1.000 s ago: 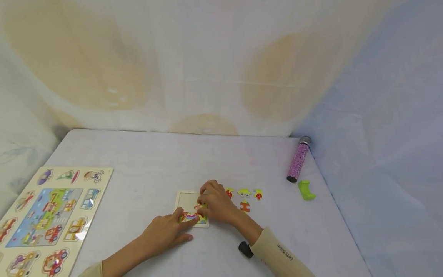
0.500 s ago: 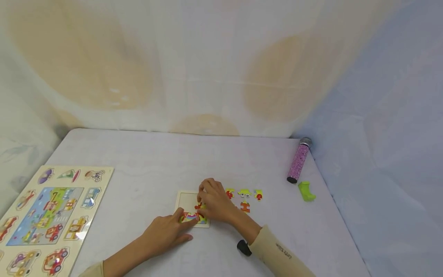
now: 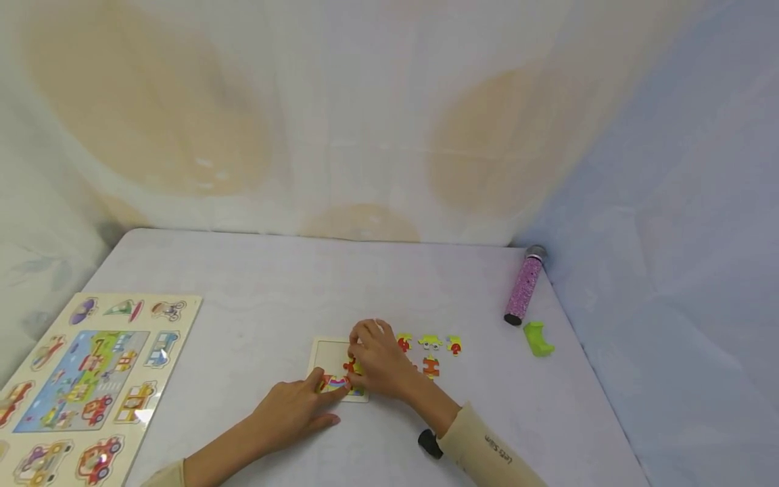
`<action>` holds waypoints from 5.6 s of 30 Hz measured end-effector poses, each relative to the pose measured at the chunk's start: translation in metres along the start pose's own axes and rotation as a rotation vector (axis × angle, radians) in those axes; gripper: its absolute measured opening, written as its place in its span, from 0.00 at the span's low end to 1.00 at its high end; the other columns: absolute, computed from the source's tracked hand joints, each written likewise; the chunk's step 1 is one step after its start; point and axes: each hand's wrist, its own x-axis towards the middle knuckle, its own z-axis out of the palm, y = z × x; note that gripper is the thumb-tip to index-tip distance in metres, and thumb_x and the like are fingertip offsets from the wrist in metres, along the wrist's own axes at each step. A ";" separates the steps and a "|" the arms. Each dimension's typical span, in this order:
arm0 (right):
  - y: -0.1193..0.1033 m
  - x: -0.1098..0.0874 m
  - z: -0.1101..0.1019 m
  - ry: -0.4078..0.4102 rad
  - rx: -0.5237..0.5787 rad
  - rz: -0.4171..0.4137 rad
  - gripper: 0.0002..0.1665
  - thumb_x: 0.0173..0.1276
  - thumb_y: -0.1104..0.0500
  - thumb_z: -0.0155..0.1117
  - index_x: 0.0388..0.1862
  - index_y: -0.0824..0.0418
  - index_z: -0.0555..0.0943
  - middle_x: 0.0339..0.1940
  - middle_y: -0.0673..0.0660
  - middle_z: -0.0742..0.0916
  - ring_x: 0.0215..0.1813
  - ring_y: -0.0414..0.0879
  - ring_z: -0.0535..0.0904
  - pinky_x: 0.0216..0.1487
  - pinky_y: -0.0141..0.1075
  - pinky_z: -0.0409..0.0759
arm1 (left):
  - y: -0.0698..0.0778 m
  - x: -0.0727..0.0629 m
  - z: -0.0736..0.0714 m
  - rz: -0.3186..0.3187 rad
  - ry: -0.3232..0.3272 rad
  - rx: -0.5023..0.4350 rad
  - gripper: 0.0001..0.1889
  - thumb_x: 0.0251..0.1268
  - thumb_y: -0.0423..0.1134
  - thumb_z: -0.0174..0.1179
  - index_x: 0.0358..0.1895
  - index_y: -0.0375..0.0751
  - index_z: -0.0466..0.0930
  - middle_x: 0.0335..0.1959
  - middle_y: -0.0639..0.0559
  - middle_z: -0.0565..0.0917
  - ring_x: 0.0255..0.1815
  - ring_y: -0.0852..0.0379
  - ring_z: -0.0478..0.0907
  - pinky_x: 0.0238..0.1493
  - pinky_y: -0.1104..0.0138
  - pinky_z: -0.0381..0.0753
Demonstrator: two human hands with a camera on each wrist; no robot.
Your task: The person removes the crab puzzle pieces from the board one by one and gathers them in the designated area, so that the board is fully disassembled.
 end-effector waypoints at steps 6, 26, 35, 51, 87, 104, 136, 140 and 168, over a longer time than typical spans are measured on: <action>0.001 0.009 -0.010 -0.189 0.000 0.057 0.16 0.54 0.46 0.79 0.29 0.55 0.86 0.49 0.51 0.79 0.60 0.50 0.69 0.66 0.56 0.66 | 0.000 0.001 0.000 0.011 0.013 -0.007 0.25 0.61 0.62 0.63 0.61 0.64 0.80 0.40 0.48 0.75 0.14 0.62 0.61 0.15 0.70 0.59; 0.021 0.015 -0.009 -0.207 0.093 0.067 0.13 0.55 0.50 0.75 0.34 0.56 0.87 0.50 0.50 0.79 0.63 0.47 0.68 0.69 0.48 0.65 | 0.001 0.000 -0.003 -0.020 -0.039 -0.058 0.24 0.62 0.61 0.63 0.61 0.63 0.81 0.41 0.47 0.77 0.15 0.63 0.62 0.16 0.70 0.60; 0.041 -0.028 -0.056 -0.102 0.035 0.136 0.13 0.49 0.55 0.80 0.31 0.59 0.87 0.47 0.53 0.80 0.63 0.52 0.70 0.65 0.51 0.67 | -0.002 0.000 0.002 -0.025 -0.012 -0.071 0.24 0.60 0.61 0.64 0.60 0.64 0.81 0.39 0.49 0.75 0.16 0.63 0.62 0.17 0.69 0.60; 0.081 -0.121 -0.069 -0.135 -0.018 0.342 0.15 0.46 0.57 0.82 0.32 0.59 0.88 0.47 0.55 0.80 0.59 0.52 0.70 0.59 0.52 0.70 | -0.001 0.000 -0.002 -0.020 0.017 -0.118 0.23 0.59 0.59 0.66 0.57 0.59 0.83 0.38 0.52 0.71 0.18 0.63 0.64 0.19 0.70 0.62; -0.012 0.022 -0.004 -0.282 0.304 0.084 0.12 0.67 0.52 0.69 0.46 0.54 0.90 0.54 0.54 0.80 0.63 0.50 0.66 0.65 0.49 0.67 | 0.022 -0.016 -0.008 -0.113 -0.005 0.072 0.29 0.62 0.64 0.59 0.63 0.58 0.79 0.37 0.50 0.74 0.17 0.61 0.67 0.15 0.72 0.60; -0.025 0.031 0.003 -0.242 0.251 0.034 0.12 0.60 0.49 0.74 0.38 0.52 0.83 0.51 0.49 0.77 0.64 0.47 0.66 0.66 0.44 0.66 | 0.022 -0.022 -0.013 -0.141 -0.009 0.138 0.29 0.62 0.64 0.59 0.65 0.59 0.78 0.31 0.52 0.71 0.13 0.62 0.56 0.14 0.72 0.54; -0.044 0.039 -0.001 -0.325 -0.142 0.002 0.21 0.55 0.38 0.74 0.16 0.48 0.78 0.57 0.49 0.79 0.68 0.47 0.65 0.70 0.57 0.62 | 0.022 -0.021 -0.008 -0.116 0.041 0.073 0.22 0.57 0.59 0.67 0.46 0.46 0.85 0.29 0.51 0.72 0.13 0.63 0.59 0.14 0.73 0.57; -0.042 0.040 -0.001 -0.333 -0.099 0.002 0.19 0.56 0.39 0.73 0.19 0.49 0.81 0.57 0.47 0.79 0.68 0.46 0.65 0.70 0.57 0.63 | 0.022 -0.021 -0.009 -0.126 0.011 0.056 0.22 0.58 0.59 0.66 0.49 0.48 0.85 0.31 0.51 0.73 0.14 0.63 0.60 0.15 0.73 0.57; 0.018 -0.076 -0.039 -0.118 -0.090 0.048 0.16 0.46 0.44 0.78 0.26 0.53 0.85 0.48 0.53 0.81 0.65 0.55 0.70 0.68 0.61 0.61 | 0.017 -0.024 -0.012 -0.174 0.047 -0.030 0.26 0.56 0.59 0.68 0.54 0.48 0.84 0.38 0.47 0.74 0.18 0.56 0.73 0.17 0.65 0.65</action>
